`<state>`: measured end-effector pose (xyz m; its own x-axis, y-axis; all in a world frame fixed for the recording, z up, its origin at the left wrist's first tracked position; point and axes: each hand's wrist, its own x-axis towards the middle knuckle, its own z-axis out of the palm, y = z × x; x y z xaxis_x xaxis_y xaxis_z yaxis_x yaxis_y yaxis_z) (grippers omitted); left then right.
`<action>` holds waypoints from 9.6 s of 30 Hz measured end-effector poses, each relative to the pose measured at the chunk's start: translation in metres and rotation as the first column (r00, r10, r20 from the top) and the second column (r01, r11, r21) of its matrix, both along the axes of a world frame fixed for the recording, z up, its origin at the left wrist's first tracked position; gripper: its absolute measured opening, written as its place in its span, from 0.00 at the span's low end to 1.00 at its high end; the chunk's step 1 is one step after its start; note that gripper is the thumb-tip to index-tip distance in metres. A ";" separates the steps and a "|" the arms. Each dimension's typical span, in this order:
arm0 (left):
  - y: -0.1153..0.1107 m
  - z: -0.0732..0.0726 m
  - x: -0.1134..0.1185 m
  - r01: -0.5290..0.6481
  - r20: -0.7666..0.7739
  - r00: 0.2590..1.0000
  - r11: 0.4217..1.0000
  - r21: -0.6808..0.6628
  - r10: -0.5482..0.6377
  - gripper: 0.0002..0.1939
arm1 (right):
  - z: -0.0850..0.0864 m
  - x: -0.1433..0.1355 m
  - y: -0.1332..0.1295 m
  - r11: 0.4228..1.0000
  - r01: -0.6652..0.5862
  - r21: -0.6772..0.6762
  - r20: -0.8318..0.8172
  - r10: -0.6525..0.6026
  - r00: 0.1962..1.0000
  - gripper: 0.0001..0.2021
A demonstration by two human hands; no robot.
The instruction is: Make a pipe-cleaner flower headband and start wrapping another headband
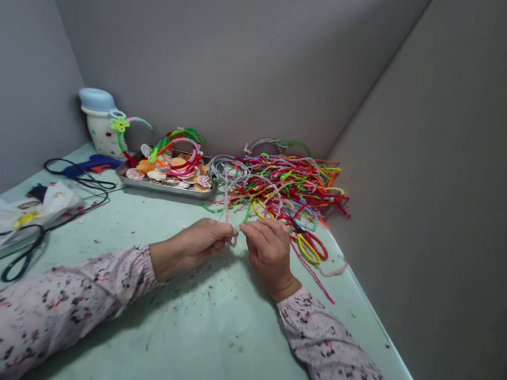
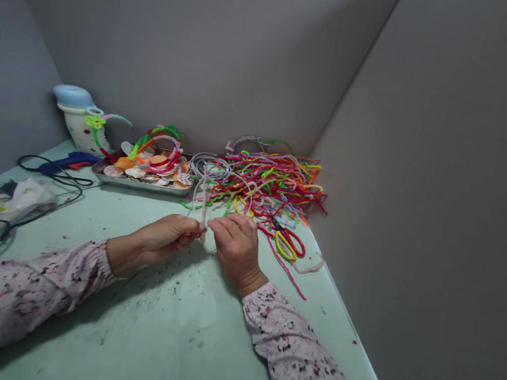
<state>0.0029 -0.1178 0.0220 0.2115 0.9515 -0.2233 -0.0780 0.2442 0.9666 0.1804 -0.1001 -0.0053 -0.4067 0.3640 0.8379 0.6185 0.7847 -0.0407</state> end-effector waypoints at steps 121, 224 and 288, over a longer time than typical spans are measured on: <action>-0.004 0.006 -0.003 0.296 -0.578 0.740 0.606 0.738 0.343 0.09 | -0.007 -0.007 0.000 0.973 -0.136 -0.185 -0.158 0.107 0.982 0.06; 0.028 -0.019 0.018 -0.168 -0.150 0.957 0.896 0.412 0.248 0.11 | -0.008 0.007 0.020 0.073 -0.869 -0.488 -0.827 -0.357 0.434 0.13; 0.033 -0.025 0.023 -0.190 0.109 0.977 0.981 0.049 0.184 0.10 | -0.020 0.012 0.027 0.134 -0.771 -0.623 -0.771 -0.271 0.576 0.10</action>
